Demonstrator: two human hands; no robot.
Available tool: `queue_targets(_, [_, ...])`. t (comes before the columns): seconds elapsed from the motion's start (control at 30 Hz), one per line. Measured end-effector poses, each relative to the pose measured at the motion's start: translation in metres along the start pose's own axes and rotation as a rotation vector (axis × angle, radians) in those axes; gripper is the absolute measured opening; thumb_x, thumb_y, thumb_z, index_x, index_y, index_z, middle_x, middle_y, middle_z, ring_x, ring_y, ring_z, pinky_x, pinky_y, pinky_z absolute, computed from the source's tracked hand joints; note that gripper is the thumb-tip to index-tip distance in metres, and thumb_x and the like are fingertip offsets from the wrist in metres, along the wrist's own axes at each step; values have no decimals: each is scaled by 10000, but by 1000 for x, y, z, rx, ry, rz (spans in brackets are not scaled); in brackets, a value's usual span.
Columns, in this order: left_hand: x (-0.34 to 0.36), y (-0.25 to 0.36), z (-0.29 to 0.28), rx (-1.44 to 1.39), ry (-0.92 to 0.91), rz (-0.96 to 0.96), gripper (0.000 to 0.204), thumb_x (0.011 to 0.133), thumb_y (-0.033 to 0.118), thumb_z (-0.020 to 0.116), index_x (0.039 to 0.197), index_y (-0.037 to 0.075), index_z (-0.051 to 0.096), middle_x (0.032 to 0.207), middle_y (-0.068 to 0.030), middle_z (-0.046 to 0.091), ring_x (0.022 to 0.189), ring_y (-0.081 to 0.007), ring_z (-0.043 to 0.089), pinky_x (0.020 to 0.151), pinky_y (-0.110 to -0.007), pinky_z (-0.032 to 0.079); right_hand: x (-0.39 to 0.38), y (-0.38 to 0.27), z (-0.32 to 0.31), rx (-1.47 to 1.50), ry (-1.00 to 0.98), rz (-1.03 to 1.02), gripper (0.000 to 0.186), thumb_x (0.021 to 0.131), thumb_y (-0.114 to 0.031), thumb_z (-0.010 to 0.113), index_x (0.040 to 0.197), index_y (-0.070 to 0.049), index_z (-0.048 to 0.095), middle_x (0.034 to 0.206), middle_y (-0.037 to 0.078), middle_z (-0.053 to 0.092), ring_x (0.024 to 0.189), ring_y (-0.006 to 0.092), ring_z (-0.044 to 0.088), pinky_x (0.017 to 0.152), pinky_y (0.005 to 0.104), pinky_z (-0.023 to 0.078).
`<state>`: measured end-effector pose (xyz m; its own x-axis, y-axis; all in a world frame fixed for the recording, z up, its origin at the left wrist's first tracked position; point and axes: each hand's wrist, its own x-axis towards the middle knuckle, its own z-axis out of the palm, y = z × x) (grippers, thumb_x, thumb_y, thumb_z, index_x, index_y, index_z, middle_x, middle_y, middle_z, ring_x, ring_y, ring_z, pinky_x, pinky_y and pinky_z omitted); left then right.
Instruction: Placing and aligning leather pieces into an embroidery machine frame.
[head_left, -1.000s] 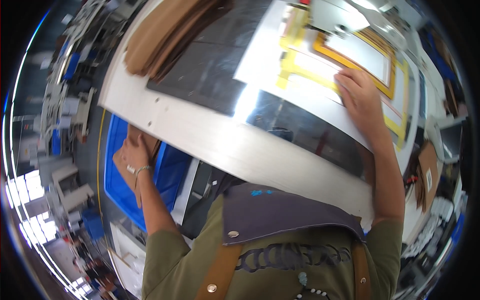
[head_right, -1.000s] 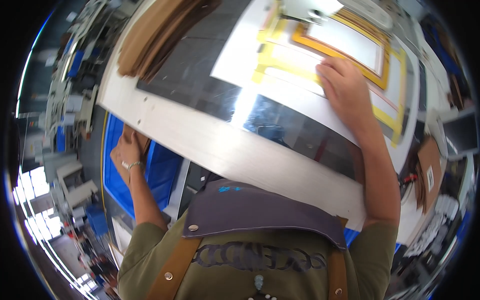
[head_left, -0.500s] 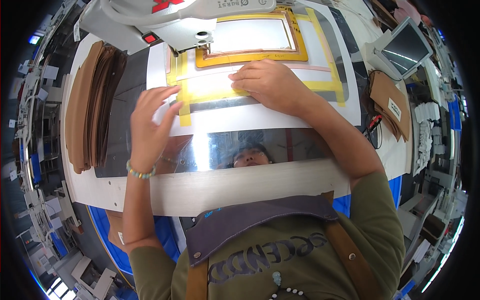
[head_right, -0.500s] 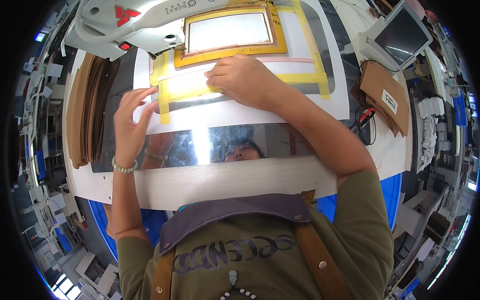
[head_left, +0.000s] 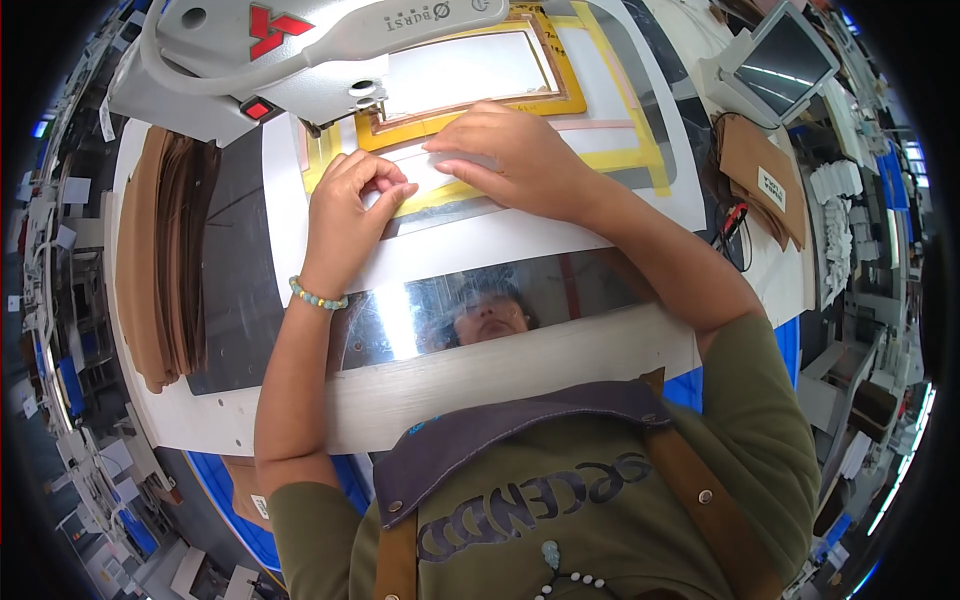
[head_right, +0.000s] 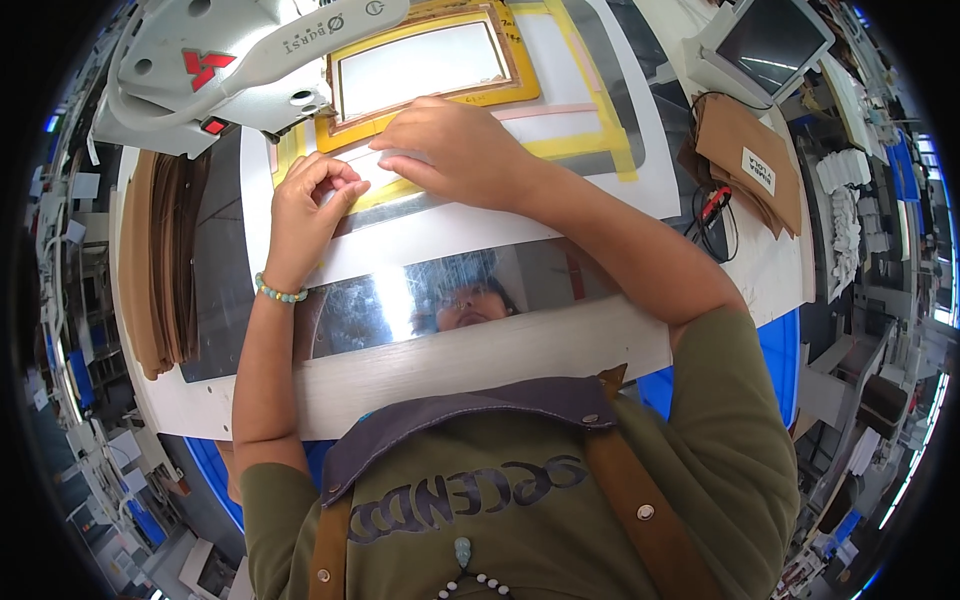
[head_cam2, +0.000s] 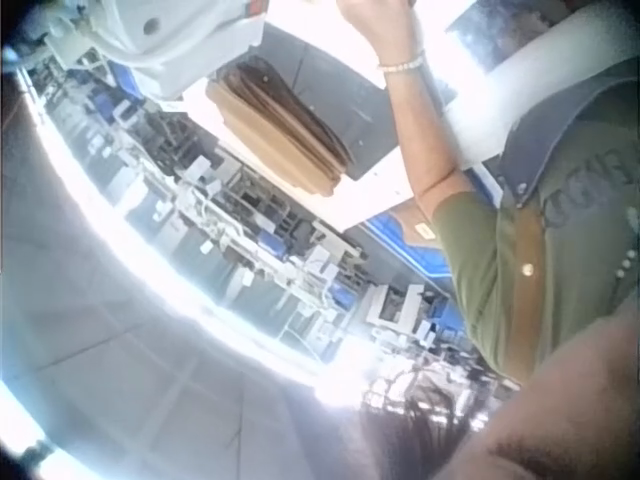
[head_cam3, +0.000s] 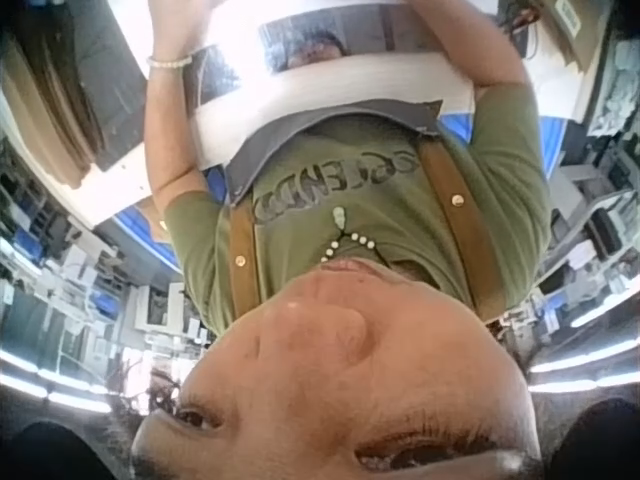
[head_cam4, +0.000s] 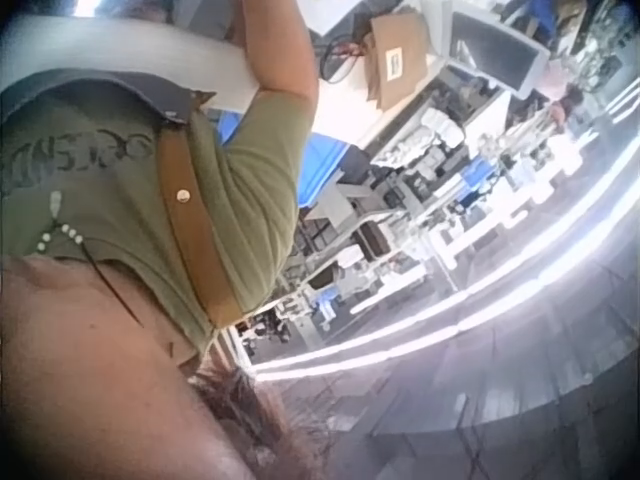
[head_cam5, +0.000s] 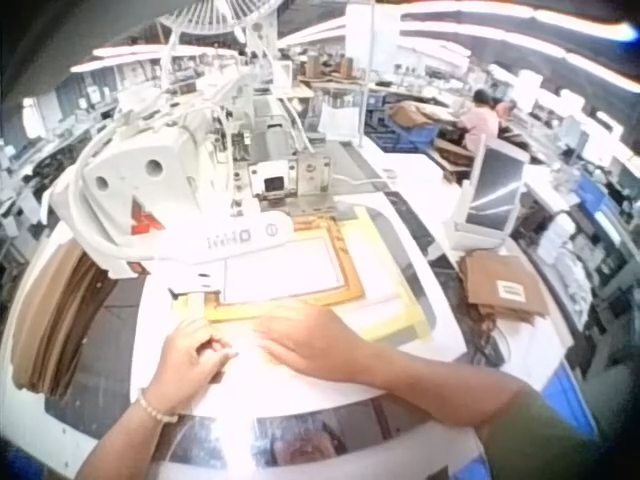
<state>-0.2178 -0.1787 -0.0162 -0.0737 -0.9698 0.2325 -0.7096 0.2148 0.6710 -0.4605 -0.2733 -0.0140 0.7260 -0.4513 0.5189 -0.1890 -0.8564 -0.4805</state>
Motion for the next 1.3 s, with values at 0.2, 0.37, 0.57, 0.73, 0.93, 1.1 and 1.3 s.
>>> queue_targets(0.2, [-2,2,-1,-28,63,64,277,844,131,906,1025,15,731,962,-34,660,868,-142,609,774,-297,513,10,-4,5,-133,-135,-24,242,908,-195,810,1090,-40,772,1010,125,731,1026,309,688,891,413,564])
queue_targets(0.37, [-2,1,-12,42,3,22,312,827,149,925,1016,5,722,957,-36,641,848,-145,596,758,-293,505,7,-5,11,-102,-119,17,204,888,-187,823,1007,-46,738,992,106,704,998,305,684,861,416,560])
queue_targets(0.57, [-2,1,-15,24,-54,-12,259,906,188,863,939,-21,713,869,-29,598,782,-130,527,685,-293,425,5,-2,12,-63,-49,19,196,901,-191,814,1006,-46,733,1002,99,706,992,305,677,858,417,555])
queue_targets(0.73, [0,-8,-15,-67,-66,-52,275,967,226,810,949,-35,725,861,-45,593,790,-153,534,696,-306,438,6,-2,17,-73,18,-18,205,909,-187,808,1053,-51,756,1032,103,722,1025,299,678,870,405,562])
queue_targets(0.93, [-2,-11,-15,-127,-70,-11,291,962,255,815,969,-27,745,861,-57,600,810,-176,555,701,-318,453,15,-5,27,13,72,-23,217,899,-188,823,1069,-63,774,1055,86,763,1002,285,692,857,395,571])
queue_targets(1.1, [-1,-1,-20,-3,-146,-27,189,958,164,816,997,-16,771,937,-23,659,851,-106,595,769,-256,474,15,-1,28,11,33,26,130,905,-165,810,983,-67,773,956,59,752,968,259,690,811,390,569])
queue_targets(1.3, [-2,-7,-17,-183,-31,-34,144,955,111,805,1061,18,777,921,27,687,763,-46,562,694,-221,463,16,-2,32,-115,48,-127,108,947,-154,763,977,-50,763,953,67,736,959,254,669,814,380,571])
